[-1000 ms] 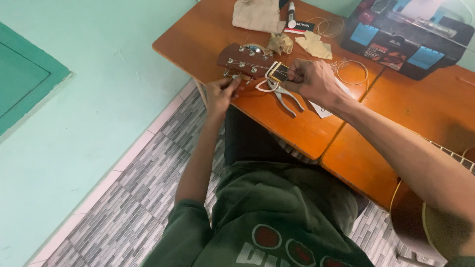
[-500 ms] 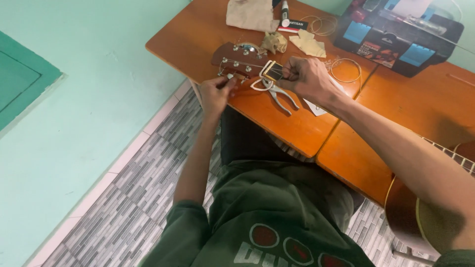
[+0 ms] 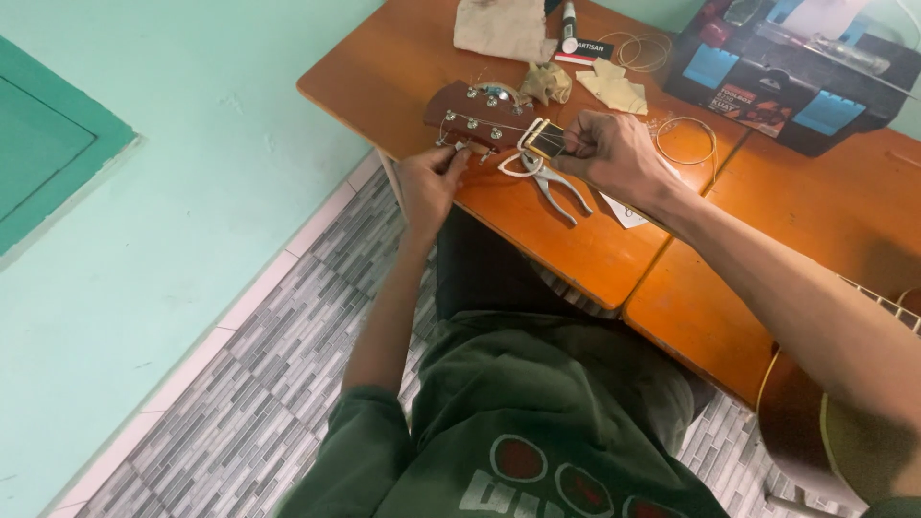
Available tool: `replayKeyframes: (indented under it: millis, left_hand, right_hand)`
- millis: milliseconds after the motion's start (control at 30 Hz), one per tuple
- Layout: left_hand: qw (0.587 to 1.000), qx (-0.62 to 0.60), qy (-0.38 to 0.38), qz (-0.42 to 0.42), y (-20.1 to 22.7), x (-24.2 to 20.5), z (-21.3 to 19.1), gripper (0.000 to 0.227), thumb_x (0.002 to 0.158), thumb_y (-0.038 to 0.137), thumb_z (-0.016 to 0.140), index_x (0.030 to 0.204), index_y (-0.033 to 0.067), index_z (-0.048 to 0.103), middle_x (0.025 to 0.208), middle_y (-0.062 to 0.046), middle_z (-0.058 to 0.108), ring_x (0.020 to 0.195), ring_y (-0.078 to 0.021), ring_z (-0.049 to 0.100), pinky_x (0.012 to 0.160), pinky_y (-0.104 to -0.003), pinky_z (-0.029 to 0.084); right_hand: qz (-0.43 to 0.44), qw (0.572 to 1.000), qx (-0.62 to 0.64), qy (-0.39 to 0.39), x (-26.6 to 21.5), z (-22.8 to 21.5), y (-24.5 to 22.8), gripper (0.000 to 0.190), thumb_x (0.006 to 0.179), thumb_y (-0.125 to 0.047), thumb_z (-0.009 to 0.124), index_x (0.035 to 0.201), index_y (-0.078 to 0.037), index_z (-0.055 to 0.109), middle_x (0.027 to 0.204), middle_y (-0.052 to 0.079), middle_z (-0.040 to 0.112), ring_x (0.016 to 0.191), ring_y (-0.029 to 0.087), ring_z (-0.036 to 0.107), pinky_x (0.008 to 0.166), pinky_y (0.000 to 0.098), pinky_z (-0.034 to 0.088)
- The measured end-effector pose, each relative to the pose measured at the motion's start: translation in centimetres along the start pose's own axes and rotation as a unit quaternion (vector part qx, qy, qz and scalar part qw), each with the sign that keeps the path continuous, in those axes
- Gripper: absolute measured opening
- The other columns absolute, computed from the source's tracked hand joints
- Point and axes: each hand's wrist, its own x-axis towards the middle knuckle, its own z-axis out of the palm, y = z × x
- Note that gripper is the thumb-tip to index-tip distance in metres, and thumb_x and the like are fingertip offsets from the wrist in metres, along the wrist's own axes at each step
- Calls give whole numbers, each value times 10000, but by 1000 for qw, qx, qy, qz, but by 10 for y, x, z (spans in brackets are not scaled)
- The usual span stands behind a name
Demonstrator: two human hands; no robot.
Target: Restringing an acoustic guitar by threading a new string through the tuning peg and winding it manually.
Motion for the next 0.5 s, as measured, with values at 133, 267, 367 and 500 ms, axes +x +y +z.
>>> replayKeyframes:
  millis: [133,267,367,500]
  left_hand:
    - [864,346,73,357,-52,8,0,175,1044,283,662,1061,160,785,855,-16,750,602,-156,712,477,-221,537]
    - [997,-75,-24,-18,0,-12,1,397,1014,373,677,892,2,751,743,-130,746,549,-136,691,488,-212,535]
    - [962,-217,-35,-159,4,-8,4,422,938,391,762,964,-30,751,813,-165,767,609,-137,696,548,-229,545]
    - [953,198,10,230,-27,4,4,247,1014,210,699,841,42,750,681,-149,656,628,-294,693,507,-287,486]
  right_hand:
    - [-3,1000,10,-7,1,-1,1,310,791,-389,850,890,-203,622,641,-72,586,704,151,638,808,329,498]
    - [3,1000,8,-4,0,0,-1,315,781,-403,855,871,-212,620,615,-66,554,678,167,617,801,328,491]
    - [5,1000,4,-5,1,-1,-2,317,780,-414,859,876,-222,627,617,-76,556,681,157,619,796,322,491]
    - [6,1000,12,-6,2,-1,-2,316,774,-417,864,879,-223,637,627,-71,571,687,168,631,801,331,497]
